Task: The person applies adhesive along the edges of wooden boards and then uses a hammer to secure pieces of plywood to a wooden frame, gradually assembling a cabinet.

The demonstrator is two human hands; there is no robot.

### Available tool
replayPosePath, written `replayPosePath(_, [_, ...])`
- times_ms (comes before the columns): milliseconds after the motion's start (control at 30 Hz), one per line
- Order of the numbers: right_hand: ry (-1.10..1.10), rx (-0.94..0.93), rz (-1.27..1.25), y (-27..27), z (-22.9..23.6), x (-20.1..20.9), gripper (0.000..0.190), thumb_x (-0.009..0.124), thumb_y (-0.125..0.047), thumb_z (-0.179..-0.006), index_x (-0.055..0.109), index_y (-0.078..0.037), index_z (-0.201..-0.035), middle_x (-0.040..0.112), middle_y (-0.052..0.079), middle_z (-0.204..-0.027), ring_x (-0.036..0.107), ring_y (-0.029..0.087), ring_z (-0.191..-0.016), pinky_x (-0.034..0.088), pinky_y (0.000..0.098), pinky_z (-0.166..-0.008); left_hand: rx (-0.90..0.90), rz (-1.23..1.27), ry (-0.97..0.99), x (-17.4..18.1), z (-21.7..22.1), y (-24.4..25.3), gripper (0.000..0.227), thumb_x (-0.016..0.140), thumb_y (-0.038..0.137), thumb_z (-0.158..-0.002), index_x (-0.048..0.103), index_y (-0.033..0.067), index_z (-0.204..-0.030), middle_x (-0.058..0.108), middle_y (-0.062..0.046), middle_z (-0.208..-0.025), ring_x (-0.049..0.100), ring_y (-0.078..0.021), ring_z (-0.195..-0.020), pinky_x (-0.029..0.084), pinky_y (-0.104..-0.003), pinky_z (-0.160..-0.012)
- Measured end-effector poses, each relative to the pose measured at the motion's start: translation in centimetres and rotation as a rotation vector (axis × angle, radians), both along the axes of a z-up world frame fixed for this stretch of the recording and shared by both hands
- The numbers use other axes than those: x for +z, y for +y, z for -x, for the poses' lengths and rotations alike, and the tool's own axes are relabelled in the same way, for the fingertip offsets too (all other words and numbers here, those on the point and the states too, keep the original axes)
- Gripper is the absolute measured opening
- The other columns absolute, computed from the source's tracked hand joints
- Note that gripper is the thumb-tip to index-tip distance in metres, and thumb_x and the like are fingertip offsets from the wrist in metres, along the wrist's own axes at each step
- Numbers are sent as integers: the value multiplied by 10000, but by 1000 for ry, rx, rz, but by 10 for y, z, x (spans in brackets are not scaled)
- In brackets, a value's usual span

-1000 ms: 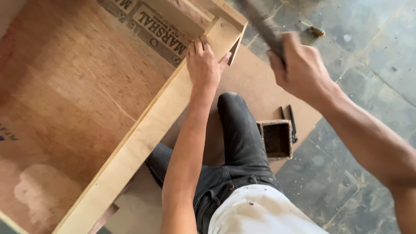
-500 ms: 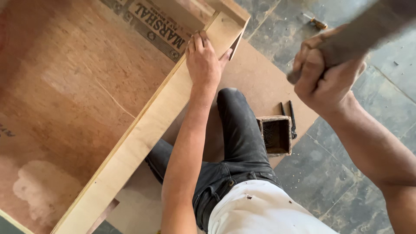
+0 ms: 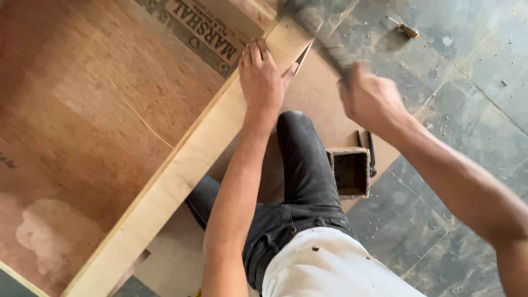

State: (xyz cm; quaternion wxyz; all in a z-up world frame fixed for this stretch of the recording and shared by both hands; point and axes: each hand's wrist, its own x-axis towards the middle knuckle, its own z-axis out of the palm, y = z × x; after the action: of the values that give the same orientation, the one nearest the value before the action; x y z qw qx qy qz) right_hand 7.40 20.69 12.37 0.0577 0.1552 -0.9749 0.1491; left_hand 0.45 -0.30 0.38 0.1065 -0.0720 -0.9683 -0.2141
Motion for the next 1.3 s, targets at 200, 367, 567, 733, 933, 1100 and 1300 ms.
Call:
replayPosePath(200, [0, -9, 324, 2, -17, 13, 273, 543, -174, -1101, 483, 92, -1106, 608, 135, -640, 629, 265, -506, 480, 380, -416, 4, 23, -3, 6, 5, 0, 973, 898, 527, -716, 529, -120, -1341, 561, -277, -1384, 533, -376, -1304, 411, -454, -1134])
replayPosePath(367, [-181, -44, 42, 9, -1, -17, 314, 589, -117, -1081, 457, 148, -1186, 612, 159, -604, 571, 299, -424, 421, 402, -337, -2, 15, -16, 5, 5, -2, 983, 897, 531, -702, 521, -113, -1342, 573, -268, -1370, 547, -378, -1289, 418, -450, -1120])
replayPosePath(567, [12, 37, 262, 15, -20, -14, 304, 559, -134, -1103, 437, 122, -1214, 621, 153, -704, 608, 256, -500, 463, 385, -400, -6, 36, 3, -2, -2, 2, 966, 884, 544, -743, 514, -103, -1357, 569, -252, -1384, 549, -374, -1287, 429, -447, -1119])
replayPosePath(733, [-246, -78, 50, -14, 1, 5, 261, 587, -161, -1092, 463, 68, -1075, 600, 154, -589, 581, 296, -432, 446, 420, -384, 4, 33, 24, 2, 2, 1, 967, 888, 541, -690, 542, -103, -1323, 577, -261, -1342, 540, -383, -1269, 424, -458, -1094])
replayPosePath(933, [48, -25, 386, 12, -11, -4, 241, 540, -114, -1117, 418, 91, -1151, 629, 132, -698, 626, 245, -519, 476, 374, -412, 0, 38, 22, 9, 3, 0, 917, 889, 522, -707, 556, -96, -1297, 582, -249, -1350, 548, -380, -1279, 422, -453, -1106])
replayPosePath(1100, [-98, -111, 236, 9, -5, -16, 252, 568, -122, -1060, 440, 87, -1119, 615, 148, -653, 604, 273, -474, 446, 388, -375, 6, 47, 24, 7, 5, 2, 923, 890, 509, -698, 558, -104, -1303, 582, -257, -1348, 556, -376, -1265, 429, -447, -1092])
replayPosePath(1300, [-33, -33, 220, 1, -3, 4, 309, 589, -162, -1031, 456, 91, -1148, 597, 175, -613, 600, 331, -470, 463, 442, -411, 12, 60, -20, 15, 7, 2, 972, 898, 520, -670, 544, -109, -1321, 581, -272, -1346, 565, -376, -1254, 429, -445, -1095])
